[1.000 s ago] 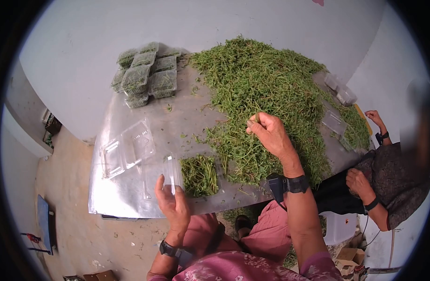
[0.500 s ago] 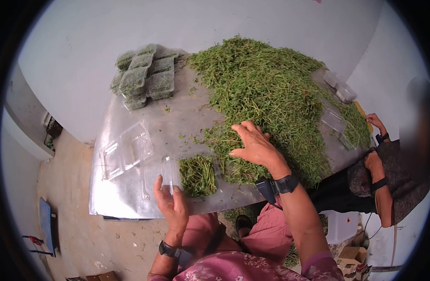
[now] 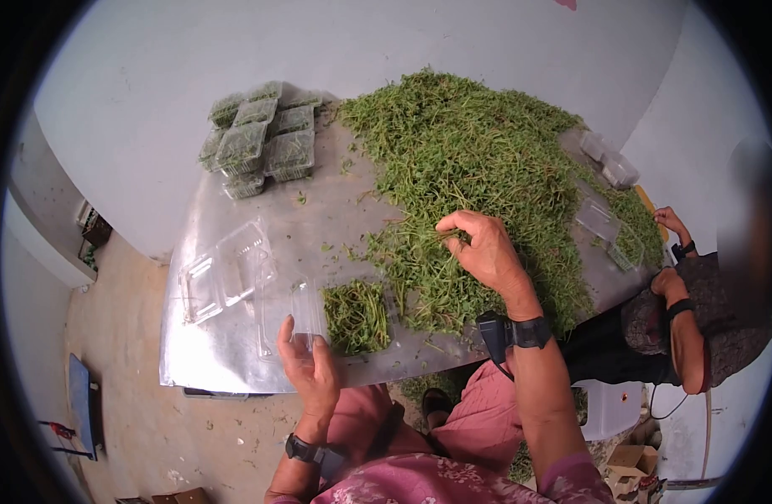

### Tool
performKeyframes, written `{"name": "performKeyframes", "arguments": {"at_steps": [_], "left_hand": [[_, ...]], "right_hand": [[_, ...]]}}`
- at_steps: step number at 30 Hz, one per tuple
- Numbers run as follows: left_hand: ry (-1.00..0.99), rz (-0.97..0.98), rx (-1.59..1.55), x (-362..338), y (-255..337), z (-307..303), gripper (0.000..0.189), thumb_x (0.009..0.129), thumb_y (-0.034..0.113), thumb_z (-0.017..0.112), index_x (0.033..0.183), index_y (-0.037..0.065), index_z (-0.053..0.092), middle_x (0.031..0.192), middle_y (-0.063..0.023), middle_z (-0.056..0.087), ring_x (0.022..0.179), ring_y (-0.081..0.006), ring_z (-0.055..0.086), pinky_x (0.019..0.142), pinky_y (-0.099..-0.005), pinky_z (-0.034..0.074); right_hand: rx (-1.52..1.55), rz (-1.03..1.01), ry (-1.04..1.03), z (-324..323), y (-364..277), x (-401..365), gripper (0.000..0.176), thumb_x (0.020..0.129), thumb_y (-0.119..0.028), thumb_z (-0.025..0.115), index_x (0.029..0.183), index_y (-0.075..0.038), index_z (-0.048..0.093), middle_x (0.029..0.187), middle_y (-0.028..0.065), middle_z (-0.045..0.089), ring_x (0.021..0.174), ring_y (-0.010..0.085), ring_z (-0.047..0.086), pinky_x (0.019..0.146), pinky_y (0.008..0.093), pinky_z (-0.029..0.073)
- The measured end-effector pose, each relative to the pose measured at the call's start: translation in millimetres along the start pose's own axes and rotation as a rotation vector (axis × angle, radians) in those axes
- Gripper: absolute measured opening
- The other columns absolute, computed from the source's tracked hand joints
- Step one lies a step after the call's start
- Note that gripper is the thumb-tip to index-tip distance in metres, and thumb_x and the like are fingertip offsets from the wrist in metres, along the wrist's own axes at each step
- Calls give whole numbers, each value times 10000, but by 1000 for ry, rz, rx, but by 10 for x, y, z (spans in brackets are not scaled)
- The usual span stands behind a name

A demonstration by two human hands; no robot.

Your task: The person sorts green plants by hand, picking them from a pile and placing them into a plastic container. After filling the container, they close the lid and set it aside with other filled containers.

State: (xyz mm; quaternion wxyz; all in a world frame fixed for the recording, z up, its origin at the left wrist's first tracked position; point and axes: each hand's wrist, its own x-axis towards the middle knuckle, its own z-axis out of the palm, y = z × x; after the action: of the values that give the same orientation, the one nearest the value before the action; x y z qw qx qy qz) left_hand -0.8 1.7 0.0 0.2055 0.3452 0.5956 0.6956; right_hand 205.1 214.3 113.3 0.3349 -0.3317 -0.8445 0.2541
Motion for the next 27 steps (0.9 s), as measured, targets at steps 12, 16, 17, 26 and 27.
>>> {"name": "performKeyframes", "arguments": {"at_steps": [12, 16, 17, 26, 27], "left_hand": [[26, 0, 33, -9, -3, -3, 523, 938, -3, 504, 1418, -24, 295, 896, -45, 519, 764, -90, 496, 678, -215, 423], [24, 13, 32, -3, -15, 6, 522, 933, -9, 510, 1415, -19, 309, 892, -40, 524, 765, -87, 497, 681, -212, 426], [23, 12, 34, -2, -14, 9, 523, 933, -8, 512, 1415, -19, 311, 892, -38, 525, 764, -86, 497, 681, -211, 426], [19, 26, 50, -2, -23, 7, 524, 930, -2, 521, 1412, -23, 317, 880, -35, 529, 758, -85, 498, 679, -210, 426], [16, 27, 48, -1, -14, 7, 523, 929, -3, 521, 1411, -26, 318, 877, -36, 530, 757, -84, 498, 678, -210, 426]], "right_hand": [[26, 216, 39, -36, 17, -16, 245, 836, -146, 708, 1000, 20, 632, 741, 127, 690, 650, 183, 653, 588, 343, 499], [0, 216, 42, -38, 115, -46, 237, 833, -150, 713, 961, 25, 618, 701, 116, 672, 610, 179, 633, 566, 339, 492], [1, 225, 44, -42, 128, -38, 237, 833, -151, 716, 951, 26, 613, 687, 113, 667, 596, 183, 628, 561, 343, 492], [-375, 271, -164, 160, 309, -151, 198, 781, -149, 730, 845, -7, 608, 912, 167, 614, 934, 342, 592, 786, 456, 479], [-411, 267, -246, 157, 332, -104, 172, 779, -103, 725, 850, 14, 622, 826, 141, 639, 798, 287, 624, 706, 411, 485]]}}
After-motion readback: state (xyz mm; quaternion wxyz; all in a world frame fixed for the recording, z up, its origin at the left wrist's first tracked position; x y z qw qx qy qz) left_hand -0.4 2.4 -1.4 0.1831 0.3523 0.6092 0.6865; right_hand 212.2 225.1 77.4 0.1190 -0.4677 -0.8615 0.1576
